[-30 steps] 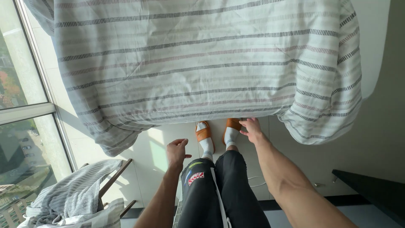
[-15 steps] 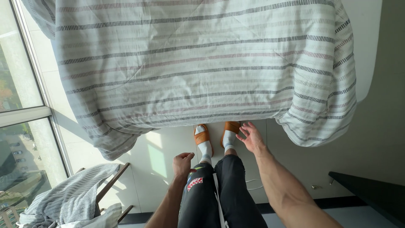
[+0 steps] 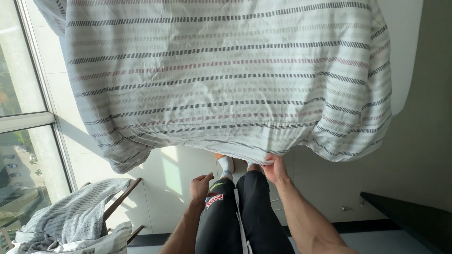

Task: The person spreads a striped blanket over a bed, lifting and shaking it out to unfold it across the mattress. They pull the blanket edges to align it, then adjust and tuck the sides down along the bed.

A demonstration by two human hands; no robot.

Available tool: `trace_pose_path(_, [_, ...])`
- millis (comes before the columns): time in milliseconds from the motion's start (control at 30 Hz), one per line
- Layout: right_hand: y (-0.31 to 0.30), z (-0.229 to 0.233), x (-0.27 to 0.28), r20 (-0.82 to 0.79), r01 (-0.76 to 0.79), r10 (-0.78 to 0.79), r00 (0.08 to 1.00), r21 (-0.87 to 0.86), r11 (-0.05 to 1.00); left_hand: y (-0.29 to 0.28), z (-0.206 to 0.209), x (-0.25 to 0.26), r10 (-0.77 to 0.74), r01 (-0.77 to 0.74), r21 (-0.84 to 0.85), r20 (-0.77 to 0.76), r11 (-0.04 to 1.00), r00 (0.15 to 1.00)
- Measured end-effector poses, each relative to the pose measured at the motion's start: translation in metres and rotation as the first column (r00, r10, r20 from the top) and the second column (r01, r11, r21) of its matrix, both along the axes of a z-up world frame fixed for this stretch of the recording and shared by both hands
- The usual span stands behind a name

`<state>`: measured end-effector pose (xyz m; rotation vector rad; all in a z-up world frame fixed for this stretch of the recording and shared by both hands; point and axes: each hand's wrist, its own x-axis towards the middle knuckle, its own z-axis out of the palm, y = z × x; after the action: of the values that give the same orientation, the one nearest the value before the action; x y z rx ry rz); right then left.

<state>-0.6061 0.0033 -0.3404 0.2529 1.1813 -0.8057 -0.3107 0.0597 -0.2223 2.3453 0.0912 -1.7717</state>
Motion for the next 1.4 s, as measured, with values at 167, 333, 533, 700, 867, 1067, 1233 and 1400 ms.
trace_pose_path(167, [0.005, 0.111, 0.013, 0.107, 0.036, -0.041, 0.993, 0.044, 0.998, 0.008, 0.017, -0.040, 0.302, -0.303, 0.022, -0.186, 0.953, 0.935])
trace_pose_path(333, [0.008, 0.176, 0.013, 0.186, 0.012, -0.006, 0.983, -0.033, 0.999, -0.014, 0.028, -0.063, 0.663, -0.771, 0.003, -0.514, 0.636, 0.545])
trace_pose_path(533, [-0.017, 0.257, 0.002, 0.074, -0.001, 0.010, 0.997, -0.116, 0.993, -0.067, 0.049, -0.003, 0.777, -0.975, -0.186, -0.595, 0.119, 0.208])
trace_pose_path(700, [-0.035, 0.265, -0.035, 0.123, 0.115, -0.075, 0.990, -0.360, 0.926, -0.087, 0.095, 0.103, 0.731, -0.934, -0.354, -0.650, -0.050, 0.207])
trace_pose_path(867, [-0.084, 0.278, -0.047, 0.102, 0.154, -0.120, 0.987, -0.461, 0.874, -0.113, 0.168, 0.151, 0.677, -0.899, -0.427, -0.690, -0.094, 0.257])
trace_pose_path(1067, [-0.140, 0.322, -0.045, 0.058, 0.261, -0.266, 0.962, -0.482, 0.837, -0.149, 0.276, 0.162, 0.581, -0.847, -0.515, -0.732, -0.132, 0.355])
trace_pose_path(1233, [-0.169, 0.386, -0.042, -0.157, 0.306, -0.405, 0.901, -0.431, 0.849, -0.160, 0.319, 0.169, 0.549, -0.823, -0.549, -0.737, -0.148, 0.393])
trace_pose_path(1400, [-0.179, 0.350, -0.091, 0.068, 0.472, -0.531, 0.845, -0.562, 0.679, -0.151, 0.325, 0.175, 0.547, -0.821, -0.547, -0.744, -0.166, 0.385])
